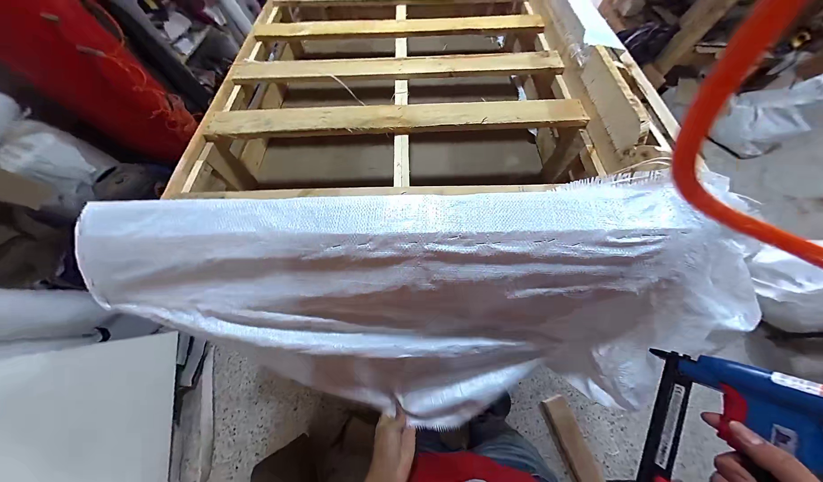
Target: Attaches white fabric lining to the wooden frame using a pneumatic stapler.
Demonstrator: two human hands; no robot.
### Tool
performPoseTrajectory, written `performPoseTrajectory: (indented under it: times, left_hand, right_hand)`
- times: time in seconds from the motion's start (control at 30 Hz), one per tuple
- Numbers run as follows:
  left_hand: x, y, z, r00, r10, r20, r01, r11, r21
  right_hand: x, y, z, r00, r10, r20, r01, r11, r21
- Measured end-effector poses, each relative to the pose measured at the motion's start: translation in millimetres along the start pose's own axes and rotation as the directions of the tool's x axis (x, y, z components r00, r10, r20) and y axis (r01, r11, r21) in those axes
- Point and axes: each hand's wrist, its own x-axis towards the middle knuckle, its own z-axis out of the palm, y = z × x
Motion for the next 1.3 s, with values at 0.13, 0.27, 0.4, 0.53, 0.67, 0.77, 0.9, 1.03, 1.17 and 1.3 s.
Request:
performPoseTrajectory:
  times: [0.13, 0.27, 0.4, 0.53, 0.67, 0.77, 0.9, 1.03, 1.17, 1.3]
  left_hand:
    - [-92.4, 32.1, 7.1, 0.996, -0.014, 0.091, 0.001, 0.990, 0.141]
    - [-136.4, 55.9, -1.4, 0.937, 0.071, 0.342, -0.063, 0.997, -0.035]
    - [-165.0, 47.3, 2.4, 0.985, 0.100, 0.137, -0.129, 0.967, 0.220]
    - [-103.8, 20.6, -10.6, 0.996, 0.046, -0.083, 0.058, 0.405, 0.913]
    - [-25.0, 34.7, -3.2, 0.980, -0.198, -0.018, -0.030, -0.235, 0.972]
    - [36.1, 53.6, 22.1, 0.903, -0.417, -0.101, -0.137, -0.503, 0.853]
    - [85.1, 73.1, 39.9, 0.812, -0.579, -0.070, -0.365, -0.598, 0.714]
    - [79.1, 80.2, 14.2, 0.869, -0.471, 0.150, -0.299, -0.259, 0.918]
    - [35.0, 75.2, 24.5, 0.871, -0.184, 0.455, 0.005, 0.930, 0.367]
    - [-8.2, 99.4, 77.6, 0.813, -0.187, 0.552, 0.215, 0.977, 0.014]
  right_hand:
    - [-22.3, 4.0, 8.6, 0.998, 0.028, -0.048, -0.028, 1.000, 0.000]
    - [-30.3, -2.5, 9.4, 1.000, 0.009, 0.011, -0.008, 1.000, -0.018]
    - [-31.3, -9.2, -0.4, 0.995, -0.055, 0.078, 0.060, 0.996, -0.064]
    - [-3.5, 3.0, 10.0, 0.970, -0.149, 0.190, 0.166, 0.983, -0.076]
    - [-5.1, 29.9, 57.5, 0.967, -0.212, 0.138, 0.230, 0.965, -0.129]
    - [-20.9, 40.5, 102.9, 0.976, -0.182, 0.121, 0.191, 0.980, -0.061]
    - [-28.3, 50.9, 137.9, 0.986, -0.094, 0.141, 0.083, 0.993, 0.080]
    - [-26.7, 55.4, 138.8, 0.988, -0.125, 0.090, 0.117, 0.989, 0.093]
    - [-32.4, 38.2, 150.0, 0.990, -0.120, -0.071, 0.121, 0.993, 0.013]
    - [-32.0, 23.6, 153.2, 0.988, -0.103, -0.115, 0.103, 0.995, -0.002]
